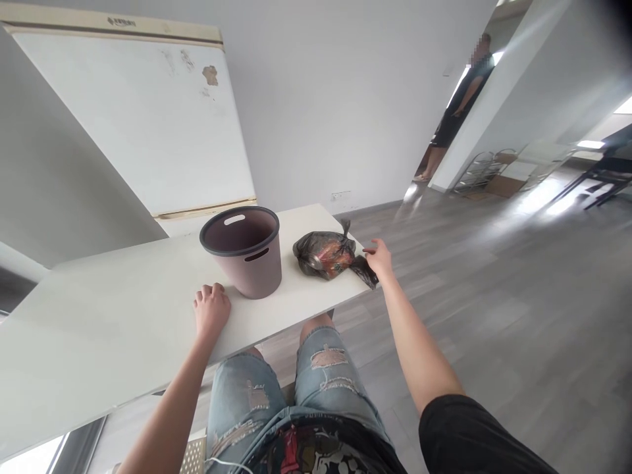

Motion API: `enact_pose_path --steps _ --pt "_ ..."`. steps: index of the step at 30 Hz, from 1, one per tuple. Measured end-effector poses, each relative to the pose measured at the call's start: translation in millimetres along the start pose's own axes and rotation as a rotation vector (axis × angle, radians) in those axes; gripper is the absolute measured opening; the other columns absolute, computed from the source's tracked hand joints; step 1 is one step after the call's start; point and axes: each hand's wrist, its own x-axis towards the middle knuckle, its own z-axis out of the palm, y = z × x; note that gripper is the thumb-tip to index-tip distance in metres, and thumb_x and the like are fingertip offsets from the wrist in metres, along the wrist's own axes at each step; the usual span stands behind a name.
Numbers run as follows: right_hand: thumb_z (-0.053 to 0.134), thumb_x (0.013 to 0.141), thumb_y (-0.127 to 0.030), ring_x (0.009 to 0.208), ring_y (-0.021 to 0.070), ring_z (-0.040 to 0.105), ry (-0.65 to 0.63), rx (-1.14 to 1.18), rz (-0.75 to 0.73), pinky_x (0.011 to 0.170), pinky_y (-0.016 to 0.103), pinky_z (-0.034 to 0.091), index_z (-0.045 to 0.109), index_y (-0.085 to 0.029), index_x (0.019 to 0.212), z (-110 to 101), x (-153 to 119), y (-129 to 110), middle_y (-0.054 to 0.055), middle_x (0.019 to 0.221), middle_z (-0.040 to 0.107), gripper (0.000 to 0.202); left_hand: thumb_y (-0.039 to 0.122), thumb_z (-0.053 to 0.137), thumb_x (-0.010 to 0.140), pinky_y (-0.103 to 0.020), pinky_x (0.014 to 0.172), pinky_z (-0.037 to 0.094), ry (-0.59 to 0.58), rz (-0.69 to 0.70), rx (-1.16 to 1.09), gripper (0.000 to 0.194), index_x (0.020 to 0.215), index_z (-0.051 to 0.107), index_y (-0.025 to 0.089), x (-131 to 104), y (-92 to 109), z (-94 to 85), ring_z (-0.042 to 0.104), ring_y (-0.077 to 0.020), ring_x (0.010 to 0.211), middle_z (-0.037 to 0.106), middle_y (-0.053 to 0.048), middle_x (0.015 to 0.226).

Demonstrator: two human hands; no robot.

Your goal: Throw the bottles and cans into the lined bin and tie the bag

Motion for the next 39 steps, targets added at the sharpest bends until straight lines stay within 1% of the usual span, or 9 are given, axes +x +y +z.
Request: enact_pose_path --steps 5,10,14,18,25,30,34,36,39 --pt "0.062 0.084 -0.030 0.097 0.0315 0.070 -0.002 -0.196 -0.101 0.101 0.048 0.050 0.073 -0.019 0.091 -26 -50 20 0.015 0.102 0.077 0.016 0.019 0.040 0.098 -0.051 0.097 0.045 0.001 0.006 0.012 0.037 0.123 0.066 0.013 0 0 1.2 0.056 -0.0400 0.118 0.062 -0.023 0.124" --pt "0.063 0.094 -0.048 0.133 0.0353 0.059 -0.226 -0.411 -0.491 0.111 0.049 0.047 0.066 -0.024 0.138 -33 -96 36 0.015 0.145 0.065 0.050 0.020 0.039 0.099 -0.051 0.098 0.044 -0.002 0.000 0.014 0.036 0.122 0.065 0.014 0 -2 2.8 0.056 -0.0400 0.119 0.061 -0.022 0.125" --pt "0.062 0.092 -0.027 0.140 0.0360 0.055 -0.235 -0.597 -0.604 0.112 0.053 0.046 0.059 -0.026 0.147 -33 -114 52 0.013 0.154 0.059 0.056 0.020 0.039 0.099 -0.050 0.098 0.044 0.000 0.003 0.001 0.036 0.122 0.065 0.014 0 -3 3.5 0.055 -0.0396 0.119 0.061 -0.022 0.124" --pt "0.048 0.087 -0.008 0.123 0.0312 0.066 -0.113 -0.572 -0.603 0.104 0.049 0.048 0.070 -0.023 0.130 -40 -115 62 0.013 0.133 0.074 0.050 0.020 0.039 0.099 -0.050 0.097 0.044 0.000 0.004 -0.004 0.035 0.122 0.066 0.014 -1 -2 2.2 0.056 -0.0393 0.118 0.061 -0.022 0.123" --pt "0.060 0.096 -0.046 0.096 0.0314 0.072 0.373 0.050 -0.213 0.091 0.045 0.053 0.077 -0.015 0.109 -21 -156 9 0.019 0.105 0.079 0.038 0.018 0.041 0.097 -0.052 0.098 0.045 0.008 -0.018 -0.075 0.033 0.118 0.066 0.016 0 1 -4.0 0.056 -0.0389 0.117 0.062 -0.021 0.122" --pt "0.078 0.086 -0.055 0.107 0.0289 0.073 0.145 0.908 0.229 0.091 0.043 0.058 0.075 -0.020 0.108 11 -209 -58 0.013 0.116 0.079 0.042 0.018 0.036 0.100 -0.043 0.103 0.047 0.252 0.040 -0.348 0.028 0.102 0.064 0.019 -17 4 -24.8 0.060 -0.0292 0.111 0.065 -0.015 0.109" --pt "0.078 0.088 -0.056 0.122 0.0298 0.071 -0.096 1.122 0.348 0.098 0.048 0.059 0.077 -0.026 0.109 19 -232 -93 0.010 0.129 0.077 0.036 0.024 0.038 0.102 -0.041 0.093 0.051 0.521 -0.106 -0.602 0.024 0.092 0.060 0.021 -69 33 -64.1 0.063 -0.0250 0.097 0.066 -0.011 0.097" --pt "0.076 0.090 -0.059 0.125 0.0304 0.070 -0.179 1.129 0.358 0.100 0.049 0.059 0.078 -0.028 0.112 23 -240 -103 0.008 0.131 0.076 0.038 0.030 0.047 0.102 -0.039 0.091 0.053 0.424 -0.093 -0.817 0.019 0.096 0.063 0.021 -99 59 -87.2 0.066 -0.0234 0.094 0.068 -0.009 0.098" --pt "0.076 0.089 -0.061 0.122 0.0316 0.071 -0.316 1.086 0.393 0.100 0.047 0.059 0.080 -0.027 0.110 35 -255 -110 0.008 0.126 0.078 0.040 0.045 0.063 0.099 -0.037 0.085 0.057 -0.080 0.020 -1.275 0.032 0.122 0.065 0.022 -129 96 -110.8 0.070 -0.0230 0.096 0.073 -0.011 0.117"
